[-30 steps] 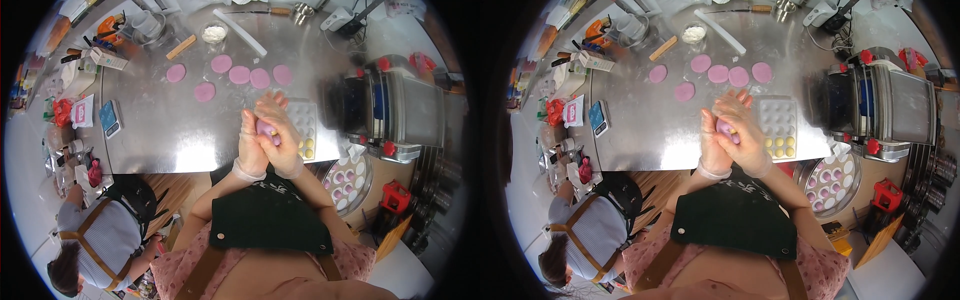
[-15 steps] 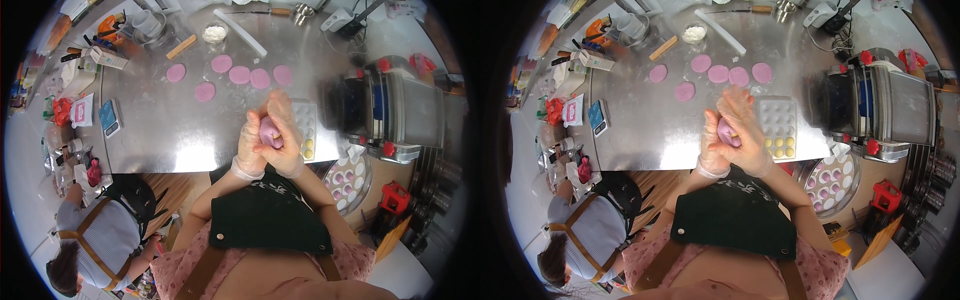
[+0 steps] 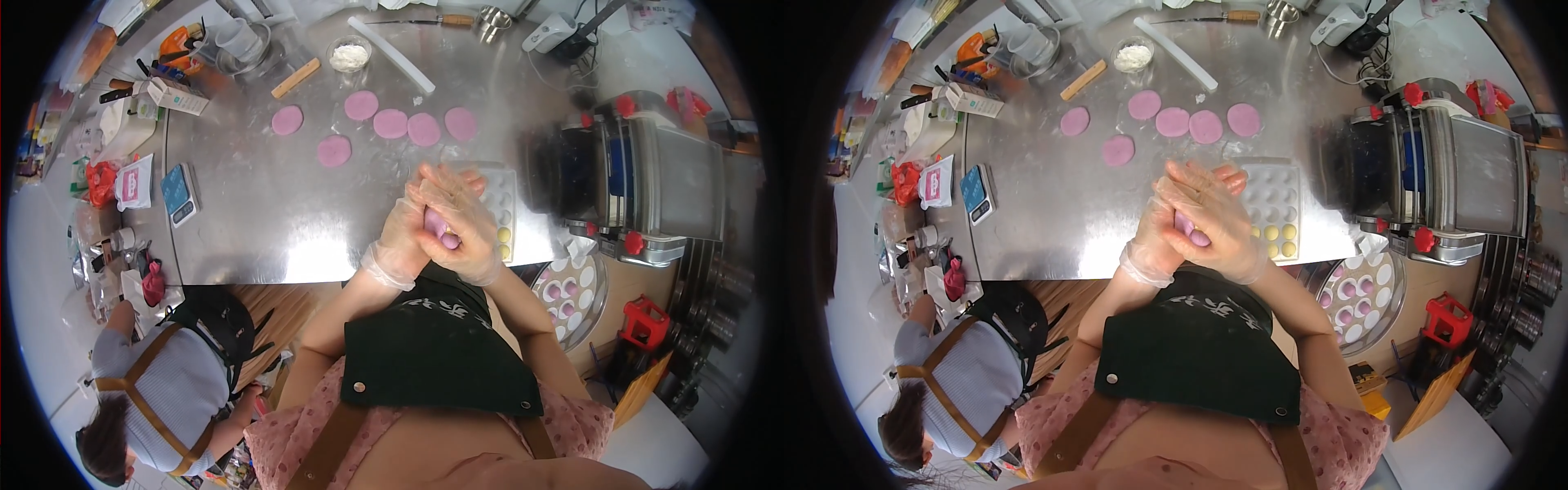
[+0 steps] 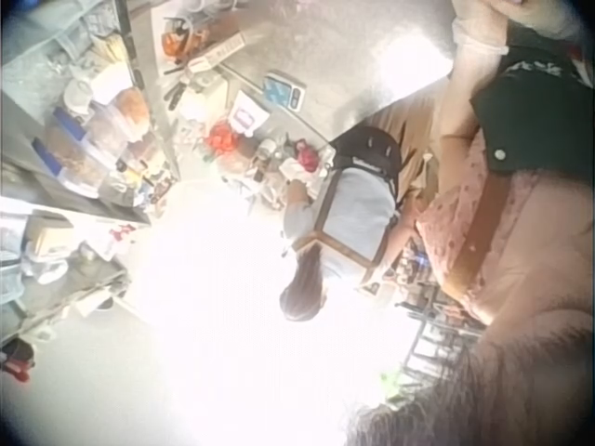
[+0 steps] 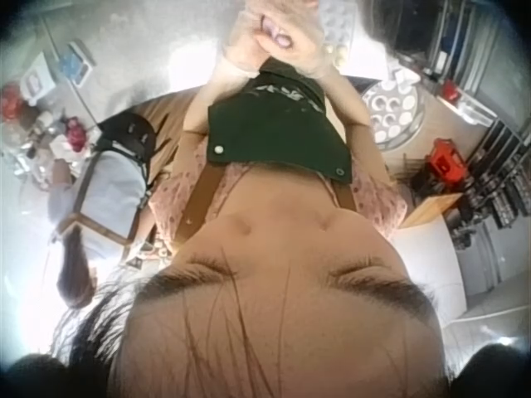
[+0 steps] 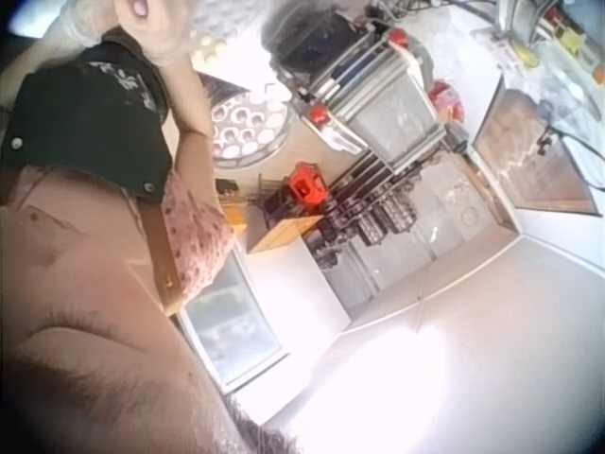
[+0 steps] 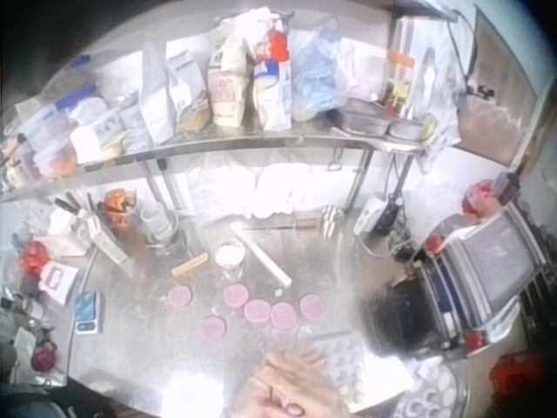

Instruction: Manually filling purple dough rounds with yellow filling and rolling them into balls.

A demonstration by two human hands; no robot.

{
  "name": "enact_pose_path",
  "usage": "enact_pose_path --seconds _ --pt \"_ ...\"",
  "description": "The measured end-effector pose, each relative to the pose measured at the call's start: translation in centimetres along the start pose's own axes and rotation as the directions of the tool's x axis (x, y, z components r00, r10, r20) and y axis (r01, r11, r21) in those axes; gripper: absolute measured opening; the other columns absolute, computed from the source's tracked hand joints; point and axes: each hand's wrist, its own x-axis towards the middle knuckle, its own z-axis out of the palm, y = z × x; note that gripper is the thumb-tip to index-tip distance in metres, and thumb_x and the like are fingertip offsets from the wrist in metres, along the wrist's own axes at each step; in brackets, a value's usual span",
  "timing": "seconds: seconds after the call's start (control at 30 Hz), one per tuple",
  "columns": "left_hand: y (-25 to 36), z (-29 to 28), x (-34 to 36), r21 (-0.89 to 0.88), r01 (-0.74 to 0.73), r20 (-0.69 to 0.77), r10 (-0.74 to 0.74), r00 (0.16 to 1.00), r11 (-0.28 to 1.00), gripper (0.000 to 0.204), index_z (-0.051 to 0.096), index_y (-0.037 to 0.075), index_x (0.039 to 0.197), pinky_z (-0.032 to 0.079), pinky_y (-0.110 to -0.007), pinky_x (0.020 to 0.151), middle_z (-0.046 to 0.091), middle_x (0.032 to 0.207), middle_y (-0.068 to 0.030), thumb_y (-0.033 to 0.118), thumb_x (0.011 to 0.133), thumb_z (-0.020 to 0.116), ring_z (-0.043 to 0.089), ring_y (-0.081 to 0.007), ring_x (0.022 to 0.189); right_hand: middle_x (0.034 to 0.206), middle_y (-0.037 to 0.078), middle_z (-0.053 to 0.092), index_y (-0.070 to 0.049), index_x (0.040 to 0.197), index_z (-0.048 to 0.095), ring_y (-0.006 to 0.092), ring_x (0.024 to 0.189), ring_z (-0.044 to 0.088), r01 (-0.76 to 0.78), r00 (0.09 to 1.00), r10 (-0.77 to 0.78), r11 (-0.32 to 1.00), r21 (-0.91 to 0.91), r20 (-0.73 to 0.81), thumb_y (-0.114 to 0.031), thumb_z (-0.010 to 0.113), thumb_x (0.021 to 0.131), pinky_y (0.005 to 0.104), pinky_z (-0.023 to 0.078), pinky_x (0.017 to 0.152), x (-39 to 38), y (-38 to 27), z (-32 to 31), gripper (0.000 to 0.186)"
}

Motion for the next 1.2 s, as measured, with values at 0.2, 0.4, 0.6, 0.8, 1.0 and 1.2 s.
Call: enact_pose_path --seconds 0.2,0.4,0.6,0.8,1.0,1.2 --pt "0.2 0.3 -0.1 -0.034 0.034 -0.049 -0.036 0.998 0.999 0.065 0.049 0.001 0.131 0.046 -0.041 0.103 0.056 0.129 -0.0150 0.057 0.103 0.031 0.055 -0.0284 0.117 0.127 0.020 0.063 0.004 0.122 0.063 0.0403 0.125 0.056 -0.173 0.982 0.180 0.979 -0.109 0.065 -0.002 0.074 0.075 0.0524 0.041 0.107 0.2 -2.3 -1.0 0.049" --pt "0.7 -0.1 0.2 0.006 0.069 0.087 -0.070 0.994 0.998 0.070 0.051 0.001 0.127 0.046 -0.039 0.101 0.057 0.127 -0.0132 0.062 0.102 0.028 0.055 -0.0260 0.117 0.137 0.022 0.057 0.003 0.128 0.060 0.0384 0.132 0.051 -0.081 0.989 0.094 0.990 -0.116 0.115 0.003 0.069 0.077 0.0540 0.035 0.112 -0.1 -1.2 -1.5 0.052" --pt "-2.5 1.2 -0.4 0.202 -0.440 -0.008 0.451 0.893 0.875 0.078 0.046 0.000 0.138 0.040 -0.042 0.109 0.049 0.140 -0.0157 0.065 0.100 0.029 0.051 -0.0265 0.126 0.145 0.022 0.049 0.004 0.140 0.049 0.0404 0.138 0.043 -0.242 0.970 0.243 0.962 -0.123 -0.008 -0.007 0.070 0.084 0.0536 0.028 0.116 -0.6 -2.3 -0.1 0.060" --pt "0.1 -1.5 0.7 -0.001 0.069 0.104 -0.069 0.992 0.998 0.082 0.042 -0.001 0.143 0.035 -0.042 0.114 0.049 0.141 -0.0182 0.067 0.099 0.031 0.048 -0.0291 0.131 0.148 0.023 0.045 0.004 0.141 0.046 0.0408 0.143 0.034 -0.175 0.968 0.189 0.980 -0.095 0.168 -0.026 0.078 0.080 0.0522 0.027 0.115 -0.5 -1.0 -1.5 0.075" --pt "-2.5 0.3 -0.2 0.192 -0.412 0.034 0.414 0.910 0.891 0.079 0.039 0.002 0.145 0.024 -0.047 0.120 0.036 0.154 -0.0181 0.065 0.100 0.024 0.033 -0.0353 0.143 0.132 0.024 0.060 0.005 0.140 0.046 0.0420 0.123 0.058 -0.228 0.956 0.254 0.958 0.175 -0.146 -0.009 0.068 0.087 0.0507 0.036 0.111 -3.0 0.2 1.1 0.059" --pt "-0.5 -1.8 -0.3 -0.699 0.246 0.330 -0.002 0.944 0.672 0.063 0.054 0.006 0.129 0.042 -0.039 0.107 0.056 0.132 -0.0129 0.057 0.104 0.028 0.053 -0.0236 0.125 0.128 0.023 0.063 0.006 0.128 0.057 0.0373 0.119 0.061 -0.089 0.989 0.123 0.929 -0.359 0.076 -0.008 0.076 0.079 0.0445 0.047 0.100 1.0 -1.7 -1.2 0.055"
